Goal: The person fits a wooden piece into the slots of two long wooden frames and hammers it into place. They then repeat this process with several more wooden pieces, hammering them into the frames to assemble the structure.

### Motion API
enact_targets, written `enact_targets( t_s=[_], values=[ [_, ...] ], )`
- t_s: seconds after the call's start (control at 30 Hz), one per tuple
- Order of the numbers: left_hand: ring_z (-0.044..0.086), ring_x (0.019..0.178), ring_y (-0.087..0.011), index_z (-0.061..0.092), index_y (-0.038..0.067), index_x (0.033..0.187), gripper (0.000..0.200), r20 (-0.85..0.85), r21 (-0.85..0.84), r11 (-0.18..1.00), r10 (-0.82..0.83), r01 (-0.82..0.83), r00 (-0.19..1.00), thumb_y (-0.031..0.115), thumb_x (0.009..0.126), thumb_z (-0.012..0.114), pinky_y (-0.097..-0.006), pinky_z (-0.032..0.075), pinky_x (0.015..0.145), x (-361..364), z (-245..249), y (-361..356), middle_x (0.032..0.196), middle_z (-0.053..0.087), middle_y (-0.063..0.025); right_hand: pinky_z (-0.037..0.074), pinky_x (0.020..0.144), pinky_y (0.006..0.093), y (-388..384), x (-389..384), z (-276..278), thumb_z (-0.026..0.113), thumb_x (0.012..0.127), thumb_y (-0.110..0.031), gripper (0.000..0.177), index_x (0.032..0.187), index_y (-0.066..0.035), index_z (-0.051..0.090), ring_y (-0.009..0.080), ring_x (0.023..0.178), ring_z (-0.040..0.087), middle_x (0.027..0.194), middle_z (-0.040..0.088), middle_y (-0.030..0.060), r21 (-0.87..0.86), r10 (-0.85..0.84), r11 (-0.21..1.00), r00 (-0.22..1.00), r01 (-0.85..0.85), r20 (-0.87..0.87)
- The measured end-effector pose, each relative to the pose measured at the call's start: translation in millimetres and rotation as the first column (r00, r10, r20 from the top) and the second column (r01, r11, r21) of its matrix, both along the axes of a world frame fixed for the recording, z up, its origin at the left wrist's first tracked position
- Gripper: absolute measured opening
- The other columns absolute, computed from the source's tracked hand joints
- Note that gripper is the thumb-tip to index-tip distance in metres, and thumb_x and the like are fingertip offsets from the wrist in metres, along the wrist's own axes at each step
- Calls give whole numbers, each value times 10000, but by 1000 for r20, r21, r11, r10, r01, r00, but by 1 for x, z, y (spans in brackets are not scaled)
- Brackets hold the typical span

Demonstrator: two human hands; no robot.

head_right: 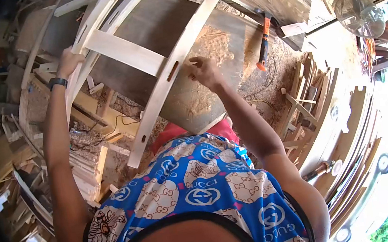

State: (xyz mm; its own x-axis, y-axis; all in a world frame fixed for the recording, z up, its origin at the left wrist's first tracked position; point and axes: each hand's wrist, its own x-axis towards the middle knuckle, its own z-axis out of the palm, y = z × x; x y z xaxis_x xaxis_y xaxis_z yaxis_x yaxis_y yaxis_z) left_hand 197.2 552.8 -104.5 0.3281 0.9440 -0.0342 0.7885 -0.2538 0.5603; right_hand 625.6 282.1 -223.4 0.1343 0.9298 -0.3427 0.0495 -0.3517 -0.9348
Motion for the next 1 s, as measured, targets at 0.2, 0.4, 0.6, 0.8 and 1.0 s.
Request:
enact_targets(
  t_s=[0.2,0.4,0.6,0.8,1.0],
  values=[
    [703,829,-297,700,-31,1011,470,24,-27,999,25,-24,999,234,623,696,-371,526,794,3,-16,-4,878,724,-197,576,683,321,8,-42,30,585,1010,-413,463,1091,41,626,182,764,690,896,707,119,-54,-13,999,996,8,-89],
    [718,845,-297,719,-16,1011,470,31,-36,999,-4,6,1000,219,603,723,-366,547,787,18,-16,-20,911,736,-204,535,595,304,-8,-46,33,654,958,-463,494,893,26,656,164,649,639,774,681,103,-57,-41,998,991,34,-125],
    [703,793,-254,698,-34,989,424,84,-90,996,7,1,996,149,608,735,-348,546,743,39,-17,-63,871,729,-169,544,664,301,-60,-39,39,694,913,-511,577,984,55,608,172,743,658,808,672,113,-116,-94,990,994,86,-64],
    [689,934,-395,669,-24,1047,492,76,-78,996,49,-43,996,180,604,729,-413,542,833,33,-60,-85,972,709,-246,551,686,317,-97,-48,61,708,900,-519,636,1051,79,555,188,790,660,849,670,140,-73,-91,993,995,95,48],
    [666,929,-417,653,-38,1009,469,225,150,987,-87,54,970,176,595,706,-447,524,820,37,-76,-90,953,684,-266,528,702,328,-124,-55,70,710,910,-482,570,1016,55,550,188,776,649,858,694,151,-118,-68,990,995,76,67]
  ],
)
